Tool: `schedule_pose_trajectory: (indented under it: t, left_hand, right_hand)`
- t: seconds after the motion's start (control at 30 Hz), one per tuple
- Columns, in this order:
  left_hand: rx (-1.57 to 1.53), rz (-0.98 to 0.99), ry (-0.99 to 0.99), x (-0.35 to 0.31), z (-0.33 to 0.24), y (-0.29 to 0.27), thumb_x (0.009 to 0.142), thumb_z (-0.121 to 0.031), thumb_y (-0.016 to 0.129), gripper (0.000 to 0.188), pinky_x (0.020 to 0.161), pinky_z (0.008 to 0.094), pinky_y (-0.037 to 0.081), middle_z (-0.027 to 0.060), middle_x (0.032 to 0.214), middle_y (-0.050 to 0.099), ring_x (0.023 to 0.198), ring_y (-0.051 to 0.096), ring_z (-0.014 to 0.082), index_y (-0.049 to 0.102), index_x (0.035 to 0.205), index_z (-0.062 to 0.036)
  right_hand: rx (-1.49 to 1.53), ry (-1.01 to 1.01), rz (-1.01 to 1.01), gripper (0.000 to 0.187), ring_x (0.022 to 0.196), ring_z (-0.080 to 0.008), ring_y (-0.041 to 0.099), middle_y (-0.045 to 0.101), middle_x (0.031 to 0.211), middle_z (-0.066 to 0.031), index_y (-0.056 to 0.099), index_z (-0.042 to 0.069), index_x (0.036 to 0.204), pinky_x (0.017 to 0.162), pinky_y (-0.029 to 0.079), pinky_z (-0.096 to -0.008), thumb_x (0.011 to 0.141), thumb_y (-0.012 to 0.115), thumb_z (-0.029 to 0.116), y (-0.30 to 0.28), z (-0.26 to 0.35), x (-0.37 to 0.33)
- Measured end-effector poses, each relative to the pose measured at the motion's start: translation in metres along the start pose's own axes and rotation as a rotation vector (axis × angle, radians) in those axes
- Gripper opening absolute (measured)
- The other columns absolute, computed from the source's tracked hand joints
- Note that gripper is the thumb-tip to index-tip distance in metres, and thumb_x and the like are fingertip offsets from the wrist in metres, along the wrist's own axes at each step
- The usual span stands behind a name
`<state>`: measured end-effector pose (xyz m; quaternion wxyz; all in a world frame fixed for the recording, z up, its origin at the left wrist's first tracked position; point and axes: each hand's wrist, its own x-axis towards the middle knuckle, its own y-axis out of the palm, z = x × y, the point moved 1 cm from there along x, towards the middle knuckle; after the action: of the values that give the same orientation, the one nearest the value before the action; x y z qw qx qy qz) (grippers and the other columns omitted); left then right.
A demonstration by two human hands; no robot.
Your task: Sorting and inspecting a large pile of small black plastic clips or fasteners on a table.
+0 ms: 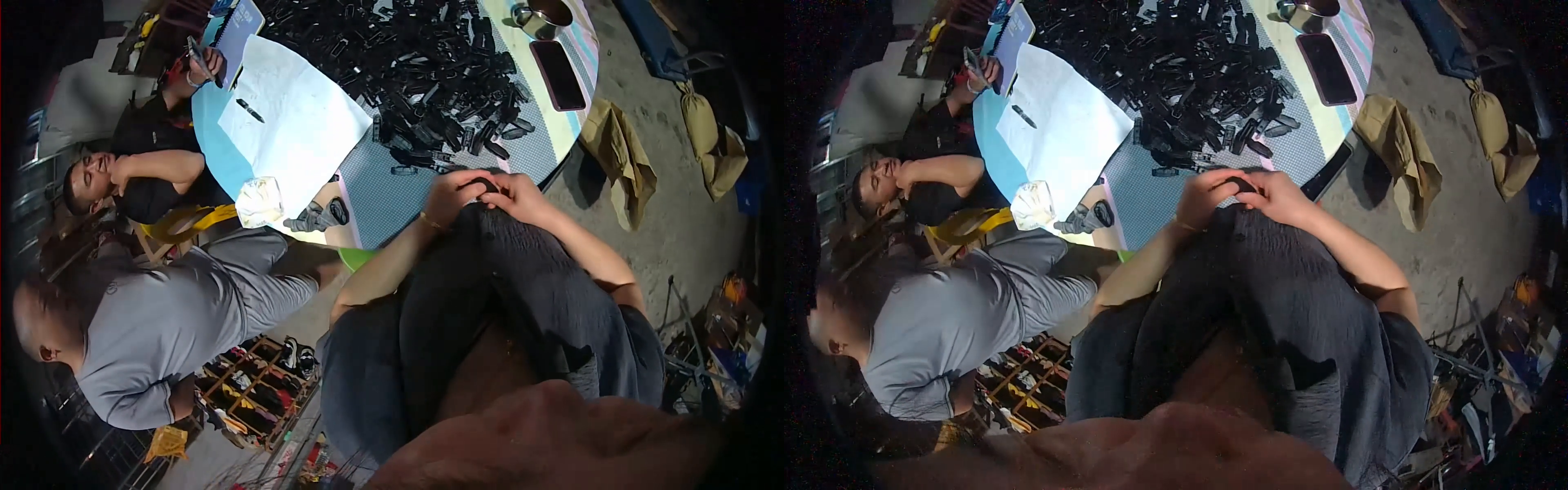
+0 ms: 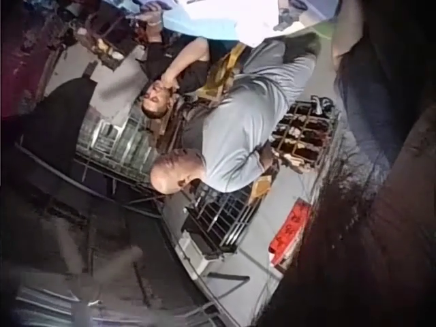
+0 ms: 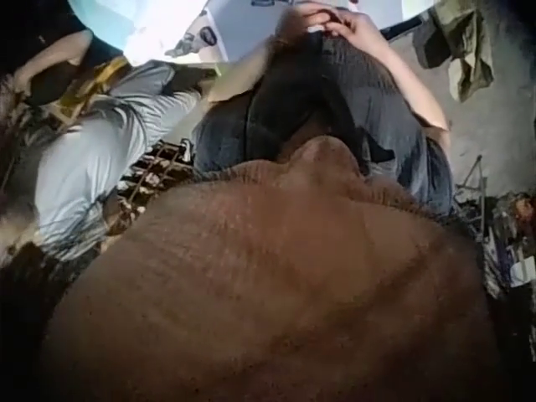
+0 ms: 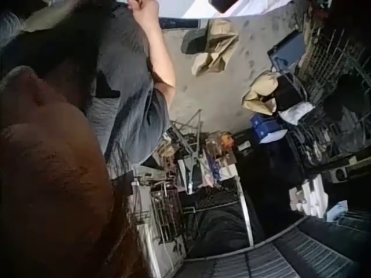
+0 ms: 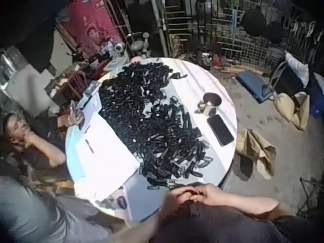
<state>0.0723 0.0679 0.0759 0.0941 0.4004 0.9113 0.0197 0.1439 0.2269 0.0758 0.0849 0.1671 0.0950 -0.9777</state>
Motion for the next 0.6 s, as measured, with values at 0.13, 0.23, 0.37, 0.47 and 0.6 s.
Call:
schedule_pose_trajectory:
  t: [0.13,0.23,0.37,0.47,0.6]
  left_hand:
    - [0.276,-0.146,0.053,0.003,0.010,-0.010,0.073,-0.001,0.058,0.030,0.076,0.0270,0.047,0.0119,0.101,0.061,0.082,0.059,0.0178,0.058,0.104,0.0012]
    - [0.909,-0.345,0.349,0.012,0.018,-0.054,0.066,0.000,0.061,0.039,0.080,0.0347,0.045,0.0128,0.104,0.057,0.084,0.055,0.0288,0.058,0.104,-0.0025]
    - [1.240,-0.418,0.370,0.029,0.010,-0.074,0.065,-0.004,0.063,0.038,0.082,0.0374,0.043,0.0104,0.107,0.055,0.092,0.051,0.0307,0.058,0.102,-0.0051]
    - [1.365,-0.269,0.320,0.033,0.021,-0.081,0.066,-0.010,0.064,0.038,0.076,0.0364,0.043,0.0083,0.097,0.055,0.091,0.049,0.0284,0.055,0.103,-0.0078]
    - [1.339,-0.287,0.295,0.028,0.023,-0.081,0.066,-0.011,0.064,0.032,0.074,0.0376,0.042,0.0088,0.092,0.054,0.087,0.048,0.0285,0.055,0.096,-0.0081]
  right_hand:
    - [-0.626,-0.095,-0.021,0.024,0.077,-0.0342,0.059,0.062,0.082,-0.0175,0.061,0.001,0.091,0.067,0.046,-0.0386,0.074,0.064,0.018,-0.041,-0.002,-0.025]
    - [-0.863,0.341,0.152,0.027,0.082,-0.0365,0.058,0.061,0.085,-0.0192,0.062,0.005,0.094,0.071,0.045,-0.0428,0.071,0.064,0.020,-0.075,-0.048,-0.051]
    - [-0.682,0.139,0.056,0.023,0.076,-0.0369,0.057,0.059,0.079,-0.0210,0.062,0.003,0.088,0.066,0.044,-0.0425,0.067,0.064,0.013,-0.070,-0.094,-0.055]
    - [-0.906,0.151,0.087,0.019,0.072,-0.0364,0.057,0.059,0.074,-0.0193,0.062,0.003,0.084,0.064,0.045,-0.0428,0.074,0.060,0.018,-0.058,-0.039,-0.021]
    - [-0.648,-0.201,-0.172,0.014,0.071,-0.0330,0.059,0.061,0.075,-0.0153,0.062,0.005,0.080,0.063,0.047,-0.0407,0.077,0.056,0.018,-0.029,0.011,0.032]
